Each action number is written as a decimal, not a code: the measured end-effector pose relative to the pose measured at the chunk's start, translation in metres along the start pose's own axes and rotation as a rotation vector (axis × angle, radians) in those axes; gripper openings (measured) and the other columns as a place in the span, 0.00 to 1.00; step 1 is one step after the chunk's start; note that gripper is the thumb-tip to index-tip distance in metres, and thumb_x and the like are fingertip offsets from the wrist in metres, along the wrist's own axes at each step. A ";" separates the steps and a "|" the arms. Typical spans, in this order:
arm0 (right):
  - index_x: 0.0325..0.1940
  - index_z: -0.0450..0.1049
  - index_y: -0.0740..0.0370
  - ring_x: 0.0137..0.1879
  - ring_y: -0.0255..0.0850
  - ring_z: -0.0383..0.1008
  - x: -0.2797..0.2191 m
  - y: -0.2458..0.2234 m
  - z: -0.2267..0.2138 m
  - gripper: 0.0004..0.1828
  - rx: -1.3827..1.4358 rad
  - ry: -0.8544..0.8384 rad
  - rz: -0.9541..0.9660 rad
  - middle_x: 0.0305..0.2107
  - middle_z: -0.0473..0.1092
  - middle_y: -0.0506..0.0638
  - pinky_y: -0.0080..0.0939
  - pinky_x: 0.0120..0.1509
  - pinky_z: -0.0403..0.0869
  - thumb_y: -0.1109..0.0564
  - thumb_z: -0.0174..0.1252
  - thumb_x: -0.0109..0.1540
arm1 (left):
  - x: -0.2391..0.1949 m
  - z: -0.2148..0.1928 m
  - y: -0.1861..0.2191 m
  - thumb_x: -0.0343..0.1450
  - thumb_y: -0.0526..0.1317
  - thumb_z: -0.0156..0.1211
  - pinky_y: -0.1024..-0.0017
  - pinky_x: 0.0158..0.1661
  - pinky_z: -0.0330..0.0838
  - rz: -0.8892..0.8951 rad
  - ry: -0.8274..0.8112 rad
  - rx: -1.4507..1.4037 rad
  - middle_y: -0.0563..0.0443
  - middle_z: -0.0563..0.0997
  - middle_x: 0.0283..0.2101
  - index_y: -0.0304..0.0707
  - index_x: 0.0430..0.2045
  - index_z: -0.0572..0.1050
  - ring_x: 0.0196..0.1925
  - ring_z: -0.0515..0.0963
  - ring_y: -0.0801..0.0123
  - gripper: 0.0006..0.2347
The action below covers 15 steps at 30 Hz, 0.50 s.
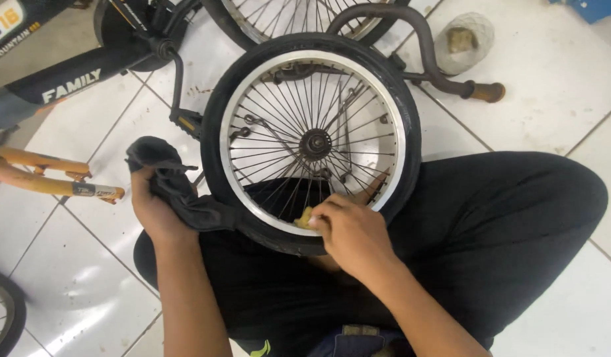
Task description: Cleaning and polishing the rim and spokes of a bicycle wheel using a cloth and a cleaning sponge.
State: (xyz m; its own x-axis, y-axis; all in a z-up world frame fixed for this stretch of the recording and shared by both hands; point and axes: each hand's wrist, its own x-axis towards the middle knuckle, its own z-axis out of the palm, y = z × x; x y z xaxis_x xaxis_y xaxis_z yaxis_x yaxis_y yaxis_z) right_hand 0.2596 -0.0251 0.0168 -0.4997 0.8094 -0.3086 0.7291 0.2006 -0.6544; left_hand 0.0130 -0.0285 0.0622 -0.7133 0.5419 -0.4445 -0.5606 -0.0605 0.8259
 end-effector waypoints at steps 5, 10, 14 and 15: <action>0.44 0.78 0.51 0.42 0.44 0.78 -0.012 0.009 0.037 0.10 -0.070 0.077 -0.070 0.36 0.72 0.46 0.42 0.38 0.79 0.49 0.52 0.68 | -0.006 0.007 -0.002 0.68 0.37 0.60 0.88 0.20 0.63 0.040 0.009 0.025 0.59 0.66 0.12 0.45 0.16 0.68 0.12 0.68 0.81 0.10; 0.42 0.75 0.46 0.42 0.42 0.75 -0.023 0.036 0.037 0.10 -0.183 0.138 -0.182 0.31 0.70 0.42 0.41 0.37 0.76 0.48 0.47 0.69 | 0.003 0.005 -0.010 0.69 0.38 0.60 0.88 0.19 0.64 0.095 -0.006 0.068 0.58 0.68 0.12 0.46 0.17 0.70 0.12 0.69 0.81 0.09; 0.38 0.77 0.42 0.42 0.40 0.73 -0.024 0.049 0.027 0.13 -0.254 0.108 -0.067 0.30 0.69 0.39 0.41 0.38 0.74 0.43 0.48 0.69 | -0.001 0.008 -0.007 0.69 0.38 0.61 0.88 0.20 0.65 0.051 0.035 0.082 0.57 0.70 0.13 0.45 0.17 0.71 0.13 0.73 0.81 0.09; 0.37 0.78 0.43 0.44 0.39 0.73 -0.020 0.052 0.025 0.13 -0.229 0.093 -0.087 0.31 0.70 0.39 0.39 0.39 0.74 0.44 0.49 0.68 | 0.001 0.011 -0.007 0.68 0.38 0.61 0.87 0.20 0.67 0.039 0.048 0.079 0.57 0.71 0.14 0.45 0.17 0.71 0.13 0.74 0.80 0.08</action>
State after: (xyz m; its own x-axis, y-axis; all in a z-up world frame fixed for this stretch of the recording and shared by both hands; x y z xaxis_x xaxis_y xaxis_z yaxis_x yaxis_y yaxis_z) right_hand 0.2960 -0.0449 -0.0280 -0.5275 0.8290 -0.1860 0.7773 0.3825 -0.4994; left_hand 0.0208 -0.0189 0.0597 -0.7543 0.4992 -0.4264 -0.4989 -0.0136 0.8666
